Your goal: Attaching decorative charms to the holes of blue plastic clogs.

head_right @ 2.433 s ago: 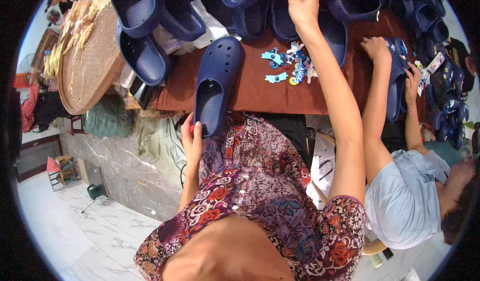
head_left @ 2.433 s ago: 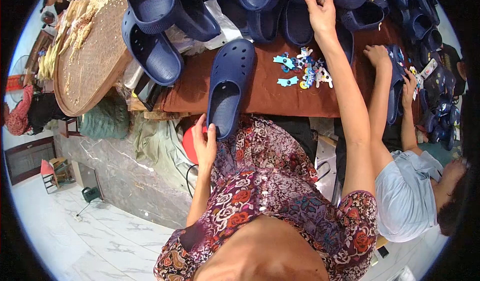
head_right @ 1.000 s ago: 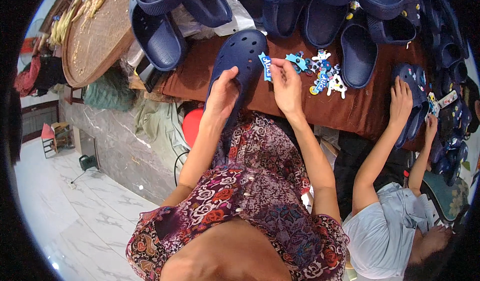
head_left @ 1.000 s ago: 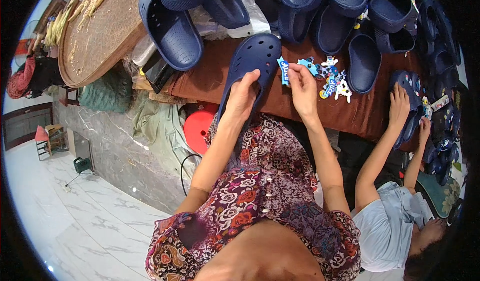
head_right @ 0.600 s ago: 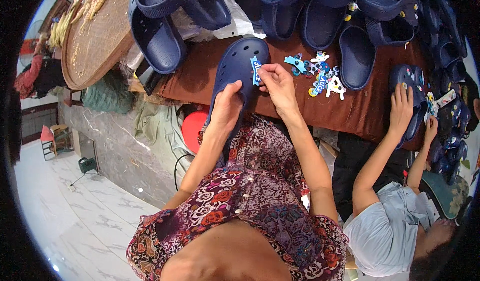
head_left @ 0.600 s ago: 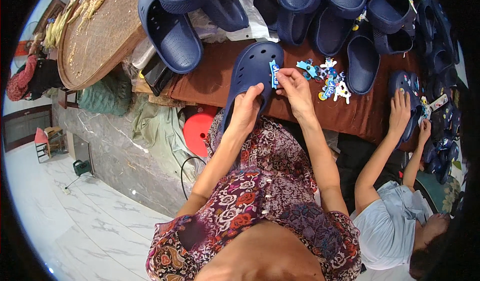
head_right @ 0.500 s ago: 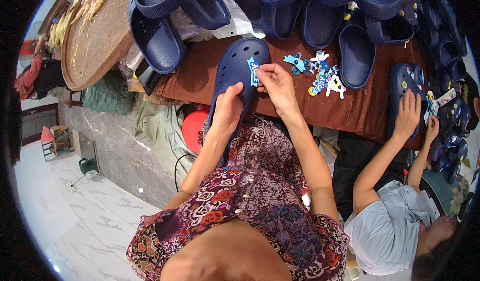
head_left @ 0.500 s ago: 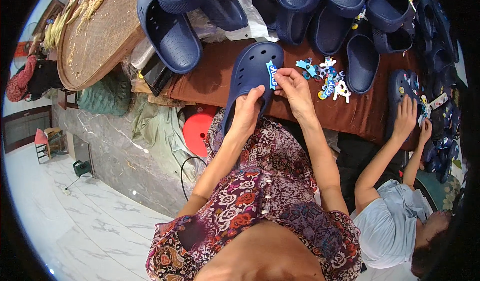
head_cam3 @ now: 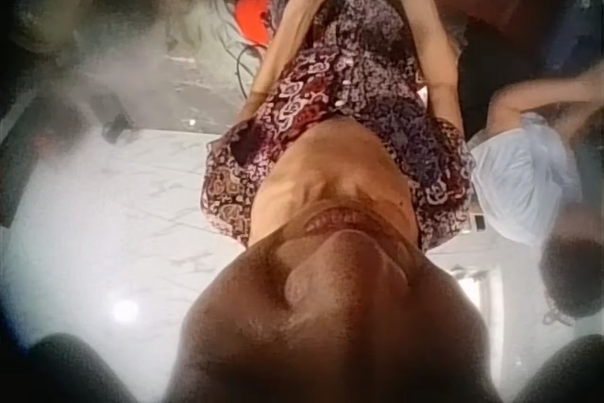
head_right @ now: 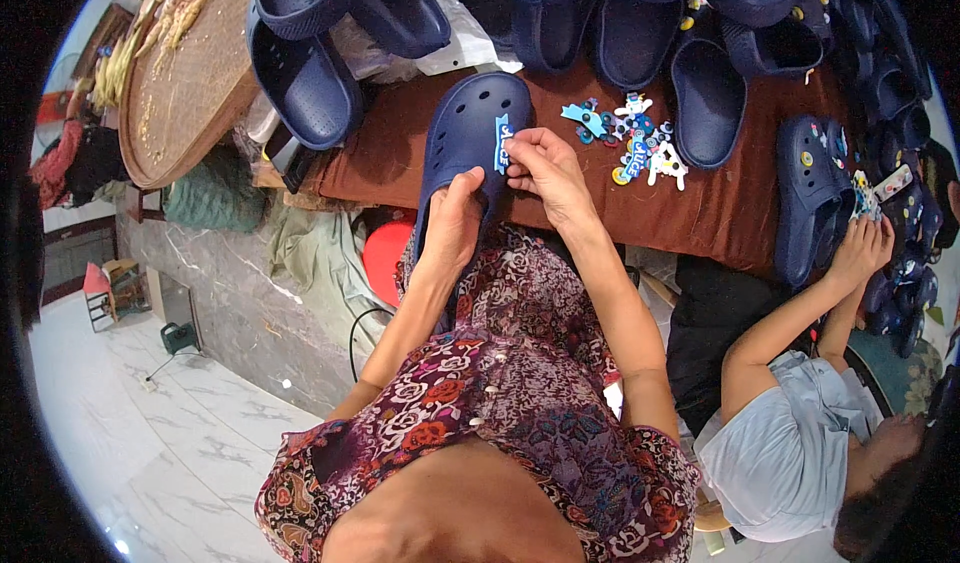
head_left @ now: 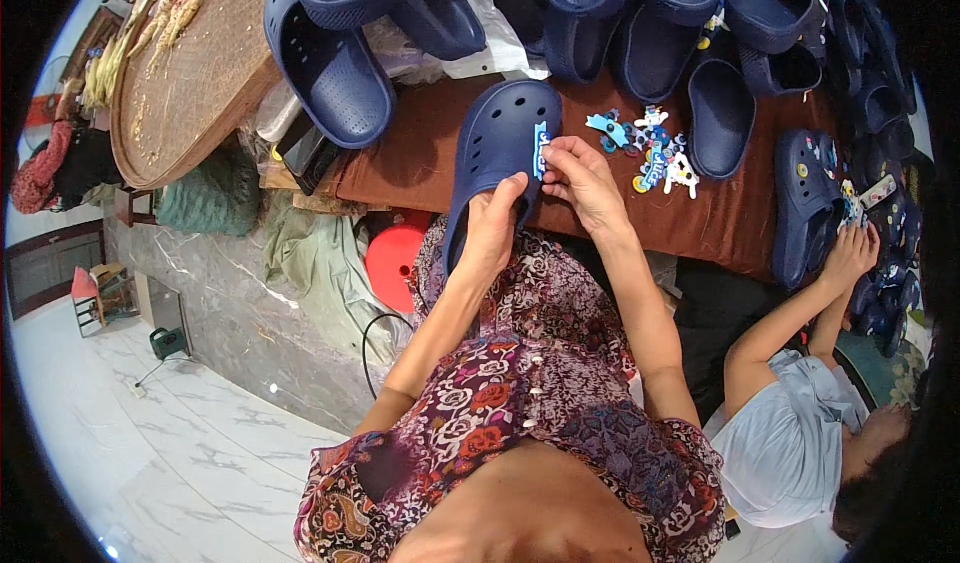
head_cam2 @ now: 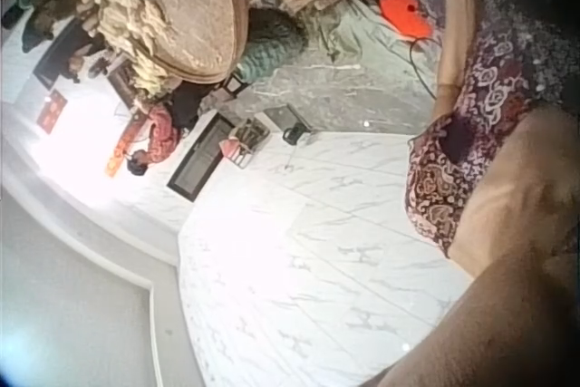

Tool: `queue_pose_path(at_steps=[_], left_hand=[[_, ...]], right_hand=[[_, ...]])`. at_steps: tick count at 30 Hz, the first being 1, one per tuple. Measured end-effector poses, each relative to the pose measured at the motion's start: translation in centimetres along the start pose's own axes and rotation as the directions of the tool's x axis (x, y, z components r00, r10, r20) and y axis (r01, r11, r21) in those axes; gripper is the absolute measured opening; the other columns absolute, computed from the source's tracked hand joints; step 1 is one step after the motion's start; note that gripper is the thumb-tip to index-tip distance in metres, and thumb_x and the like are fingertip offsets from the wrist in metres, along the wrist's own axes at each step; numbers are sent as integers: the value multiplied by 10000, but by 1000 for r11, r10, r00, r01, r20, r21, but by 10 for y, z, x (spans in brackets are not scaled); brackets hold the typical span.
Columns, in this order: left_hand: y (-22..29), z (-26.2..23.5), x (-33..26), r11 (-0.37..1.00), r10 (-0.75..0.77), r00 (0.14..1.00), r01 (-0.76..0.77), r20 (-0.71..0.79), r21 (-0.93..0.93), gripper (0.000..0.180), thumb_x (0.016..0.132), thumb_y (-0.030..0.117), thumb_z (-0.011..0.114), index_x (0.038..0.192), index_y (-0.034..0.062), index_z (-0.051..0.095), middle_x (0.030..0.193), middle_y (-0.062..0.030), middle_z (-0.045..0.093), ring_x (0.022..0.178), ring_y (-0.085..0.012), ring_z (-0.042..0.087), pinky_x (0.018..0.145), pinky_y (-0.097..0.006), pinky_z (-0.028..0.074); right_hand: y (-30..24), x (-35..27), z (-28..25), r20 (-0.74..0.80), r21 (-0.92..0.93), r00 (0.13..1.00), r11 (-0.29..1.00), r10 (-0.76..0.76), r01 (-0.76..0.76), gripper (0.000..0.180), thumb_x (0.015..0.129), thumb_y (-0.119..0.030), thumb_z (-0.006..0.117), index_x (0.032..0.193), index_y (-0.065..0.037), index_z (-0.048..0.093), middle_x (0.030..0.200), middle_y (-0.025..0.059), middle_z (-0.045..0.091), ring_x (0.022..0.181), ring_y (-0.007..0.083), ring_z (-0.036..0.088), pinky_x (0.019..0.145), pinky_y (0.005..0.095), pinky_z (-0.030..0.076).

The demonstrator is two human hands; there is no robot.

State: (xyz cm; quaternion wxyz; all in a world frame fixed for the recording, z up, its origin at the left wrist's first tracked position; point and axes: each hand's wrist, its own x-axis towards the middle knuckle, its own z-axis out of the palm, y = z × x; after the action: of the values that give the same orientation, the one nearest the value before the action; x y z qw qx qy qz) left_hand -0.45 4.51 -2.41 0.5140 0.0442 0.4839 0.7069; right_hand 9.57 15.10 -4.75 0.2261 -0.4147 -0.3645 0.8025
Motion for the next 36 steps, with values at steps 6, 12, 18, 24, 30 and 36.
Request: queue_pose_path(at_steps=[6, 12, 18, 24, 30, 36], left_hand=[[1, 2, -1, 1000, 1, 1000, -1, -7, 4, 201, 886, 186, 617, 941, -8, 623, 932, -21, 615, 833, -87, 556, 788, -256, 442], [-5, -4, 4, 999, -32, 999, 32, -5, -25, 204, 883, 187, 627, 942, -8, 630, 962, -36, 632, 868, -94, 572, 810, -263, 448], [-4, 3, 3, 1000, 11, 999, -12, -45, -20, 205, 881, 192, 629, 922, -9, 629, 917, -28, 623, 818, -90, 561, 771, -258, 444], [-4, -7, 3, 999, -38, 999, 37, 37, 26, 294, 883, 178, 627, 1089, -29, 592, 1047, -52, 615, 935, -107, 562, 853, -267, 445], [-9, 2, 0, 994, 48, 999, -46, -23, 95, 225, 881, 190, 626, 984, -8, 606, 944, -12, 591, 854, -86, 531, 797, -263, 424], [-6, -11, 6, 998, -55, 998, 54, 44, 23, 326, 886, 183, 619, 1127, -32, 573, 1060, -48, 600, 954, -111, 551, 879, -264, 434]], right_hand=[[3, -2, 6, -42, 5, 985, 986, -169, 169, 215, 880, -145, 670, 1051, -60, 572, 828, -19, 626, 711, 45, 579, 637, 196, 481], [2, -2, 6, -35, -30, 984, 985, -173, 172, 281, 886, -135, 668, 1128, -33, 570, 826, -12, 621, 712, 35, 561, 639, 187, 460], [1, 2, 1, 1, -114, 986, 980, -165, 164, 219, 902, -152, 661, 1087, -63, 583, 852, -19, 630, 760, 52, 586, 685, 203, 486], [3, 7, 0, -16, -105, 989, 984, -147, 145, 177, 885, -170, 679, 1008, -86, 584, 826, -23, 627, 736, 54, 583, 660, 202, 484], [2, 10, 0, -22, -26, 993, 993, -119, 119, 196, 855, -172, 709, 963, -85, 571, 769, -28, 599, 675, 42, 551, 597, 193, 452], [10, 9, 0, 4, -35, 986, 986, -164, 164, 198, 883, -187, 702, 985, -84, 568, 813, -23, 614, 694, 37, 553, 601, 188, 454]])
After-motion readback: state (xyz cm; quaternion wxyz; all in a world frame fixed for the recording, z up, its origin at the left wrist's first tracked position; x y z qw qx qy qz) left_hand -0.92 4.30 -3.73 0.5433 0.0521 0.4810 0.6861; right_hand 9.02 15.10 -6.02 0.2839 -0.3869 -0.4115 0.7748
